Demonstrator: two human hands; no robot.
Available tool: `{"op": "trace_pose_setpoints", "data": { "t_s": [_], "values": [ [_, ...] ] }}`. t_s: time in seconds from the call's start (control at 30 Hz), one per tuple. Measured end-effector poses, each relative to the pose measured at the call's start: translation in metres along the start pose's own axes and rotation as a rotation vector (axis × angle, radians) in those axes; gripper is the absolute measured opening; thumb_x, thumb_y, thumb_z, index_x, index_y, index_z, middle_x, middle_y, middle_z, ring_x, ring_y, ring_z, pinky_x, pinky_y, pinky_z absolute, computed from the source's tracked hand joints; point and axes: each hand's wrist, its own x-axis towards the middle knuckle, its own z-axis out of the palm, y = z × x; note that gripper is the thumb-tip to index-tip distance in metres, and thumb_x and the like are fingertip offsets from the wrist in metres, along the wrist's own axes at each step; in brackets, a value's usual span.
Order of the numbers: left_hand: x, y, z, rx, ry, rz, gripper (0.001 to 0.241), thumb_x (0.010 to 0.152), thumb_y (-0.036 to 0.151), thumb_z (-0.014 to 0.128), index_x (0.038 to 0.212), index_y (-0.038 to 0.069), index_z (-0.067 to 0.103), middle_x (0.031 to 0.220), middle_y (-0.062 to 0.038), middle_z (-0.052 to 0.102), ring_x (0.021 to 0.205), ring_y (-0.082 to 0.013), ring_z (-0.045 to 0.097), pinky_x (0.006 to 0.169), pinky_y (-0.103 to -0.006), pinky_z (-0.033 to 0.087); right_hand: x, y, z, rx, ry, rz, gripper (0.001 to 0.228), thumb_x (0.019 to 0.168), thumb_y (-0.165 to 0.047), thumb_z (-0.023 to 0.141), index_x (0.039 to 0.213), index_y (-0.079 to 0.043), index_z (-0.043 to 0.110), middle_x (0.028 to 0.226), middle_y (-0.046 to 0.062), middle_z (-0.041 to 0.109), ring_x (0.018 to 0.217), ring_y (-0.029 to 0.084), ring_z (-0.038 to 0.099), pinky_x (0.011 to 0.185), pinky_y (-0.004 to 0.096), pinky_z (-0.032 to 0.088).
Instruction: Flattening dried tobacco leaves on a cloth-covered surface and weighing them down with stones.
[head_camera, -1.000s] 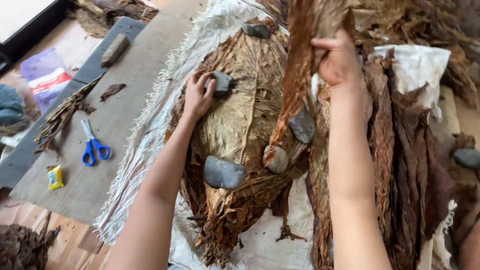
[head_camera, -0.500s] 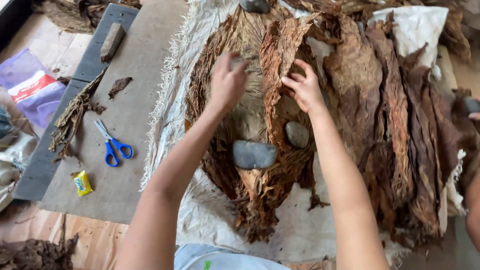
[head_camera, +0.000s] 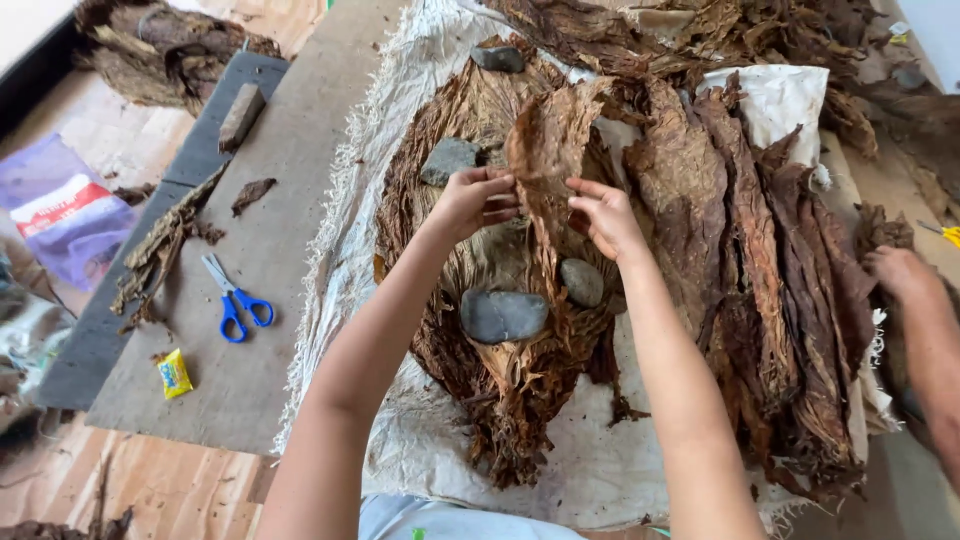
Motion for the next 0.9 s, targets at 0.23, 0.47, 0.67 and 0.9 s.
{"op": "trace_pose_setpoints", "data": {
  "t_s": [0.23, 0.47, 0.67, 0.9],
  "values": [
    [0.011, -0.011, 0.036, 0.428, -0.132, 0.229, 0.026, 0.097, 0.02, 0.097, 0.121, 0.012, 0.089, 0.097, -0.005, 0.081, 0.088, -0.0158, 0.08, 0.073, -0.0361, 0.073, -0.002, 0.014, 0.012, -0.55, 0.089, -0.301, 0.049, 0.11, -0.063, 0.087, 0.123, -0.016, 0.089, 0.123, 0.004, 0.075, 0.122, 0.024, 0.076, 0.107, 0.042, 0.063],
    [0.006, -0.02, 0.042, 0.361, -0.081, 0.274, 0.07, 0.091, -0.012, 0.088, 0.157, -0.009, 0.064, 0.14, -0.035, 0.075, 0.113, -0.0449, 0.084, 0.086, -0.0574, 0.079, 0.038, 0.063, -0.031, -0.126, 0.218, -0.236, 0.017, 0.106, -0.024, 0.089, 0.102, -0.008, 0.084, 0.088, 0.0, 0.071, 0.087, 0.011, 0.066, 0.071, 0.028, 0.054],
    [-0.035, 0.012, 0.021, 0.326, 0.036, 0.273, 0.069, 0.094, -0.013, 0.072, 0.162, 0.002, 0.066, 0.127, -0.016, 0.074, 0.106, -0.0264, 0.081, 0.091, -0.0449, 0.078, 0.014, 0.059, -0.065, 0.084, 0.313, 0.042, 0.033, 0.116, -0.028, 0.075, 0.139, -0.006, 0.067, 0.124, 0.021, 0.069, 0.101, 0.036, 0.083, 0.076, 0.06, 0.076],
    [-0.046, 0.008, -0.009, 0.714, 0.097, 0.254, 0.058, 0.099, -0.004, 0.051, 0.129, 0.022, 0.093, 0.09, -0.006, 0.078, 0.072, -0.0091, 0.064, 0.059, -0.0261, 0.057, -0.022, 0.011, -0.046, -0.34, -0.028, -0.286, 0.048, 0.097, 0.024, 0.046, 0.13, -0.005, 0.066, 0.128, 0.016, 0.07, 0.133, 0.032, 0.075, 0.111, 0.048, 0.061]
  ]
}}
